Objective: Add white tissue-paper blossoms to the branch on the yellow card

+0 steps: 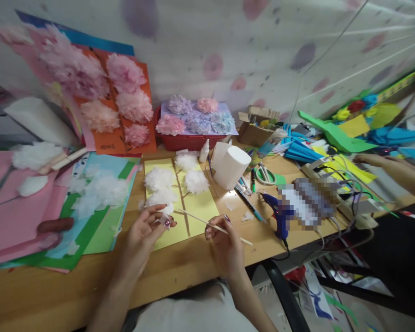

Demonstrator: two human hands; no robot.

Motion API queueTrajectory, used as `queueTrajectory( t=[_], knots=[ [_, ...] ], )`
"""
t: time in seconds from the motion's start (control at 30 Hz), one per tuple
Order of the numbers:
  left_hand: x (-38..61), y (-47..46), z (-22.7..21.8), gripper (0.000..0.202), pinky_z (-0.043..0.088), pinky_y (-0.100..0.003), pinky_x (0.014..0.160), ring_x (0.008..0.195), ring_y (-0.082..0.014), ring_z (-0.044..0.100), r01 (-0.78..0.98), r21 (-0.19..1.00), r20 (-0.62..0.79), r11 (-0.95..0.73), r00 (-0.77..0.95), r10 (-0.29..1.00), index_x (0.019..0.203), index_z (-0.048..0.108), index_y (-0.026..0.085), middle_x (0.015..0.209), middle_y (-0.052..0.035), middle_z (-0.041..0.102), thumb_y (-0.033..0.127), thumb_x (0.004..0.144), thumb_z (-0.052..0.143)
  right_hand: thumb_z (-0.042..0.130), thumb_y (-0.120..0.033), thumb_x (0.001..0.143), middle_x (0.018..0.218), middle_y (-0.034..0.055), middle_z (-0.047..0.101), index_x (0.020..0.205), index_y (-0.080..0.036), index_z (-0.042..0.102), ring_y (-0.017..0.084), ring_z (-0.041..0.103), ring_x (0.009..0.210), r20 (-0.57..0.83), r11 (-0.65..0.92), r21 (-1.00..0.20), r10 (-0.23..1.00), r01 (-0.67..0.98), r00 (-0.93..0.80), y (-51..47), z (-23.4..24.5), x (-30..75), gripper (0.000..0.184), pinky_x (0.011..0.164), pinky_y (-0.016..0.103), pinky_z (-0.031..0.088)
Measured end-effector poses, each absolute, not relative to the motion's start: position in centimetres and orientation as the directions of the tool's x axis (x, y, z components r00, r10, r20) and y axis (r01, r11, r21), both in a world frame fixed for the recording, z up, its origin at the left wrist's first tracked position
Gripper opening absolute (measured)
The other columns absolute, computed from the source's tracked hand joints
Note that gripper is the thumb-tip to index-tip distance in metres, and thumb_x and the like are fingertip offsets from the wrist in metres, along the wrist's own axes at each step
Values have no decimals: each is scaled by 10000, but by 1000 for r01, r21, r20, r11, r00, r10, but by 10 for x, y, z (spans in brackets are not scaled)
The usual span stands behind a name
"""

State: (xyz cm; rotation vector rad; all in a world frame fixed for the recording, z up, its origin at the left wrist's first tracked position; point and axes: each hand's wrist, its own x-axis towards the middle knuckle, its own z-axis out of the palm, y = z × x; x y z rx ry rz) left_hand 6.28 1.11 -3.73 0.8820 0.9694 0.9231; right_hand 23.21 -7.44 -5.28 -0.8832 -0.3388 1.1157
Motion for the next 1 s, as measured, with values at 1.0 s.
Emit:
queueTrajectory(
  t=[1.0],
  knots=[
    [85, -6, -28, 430, 551, -303, 804, 722, -161, 702, -63, 964, -224, 259, 336, 915, 1118, 615, 186, 805, 2, 711, 313, 737, 769, 774, -547, 745, 563, -3, 592, 626, -180, 720, 109, 505, 531, -239, 127, -765, 854, -631, 462, -80, -63, 233, 389, 568, 229, 412]
  ],
)
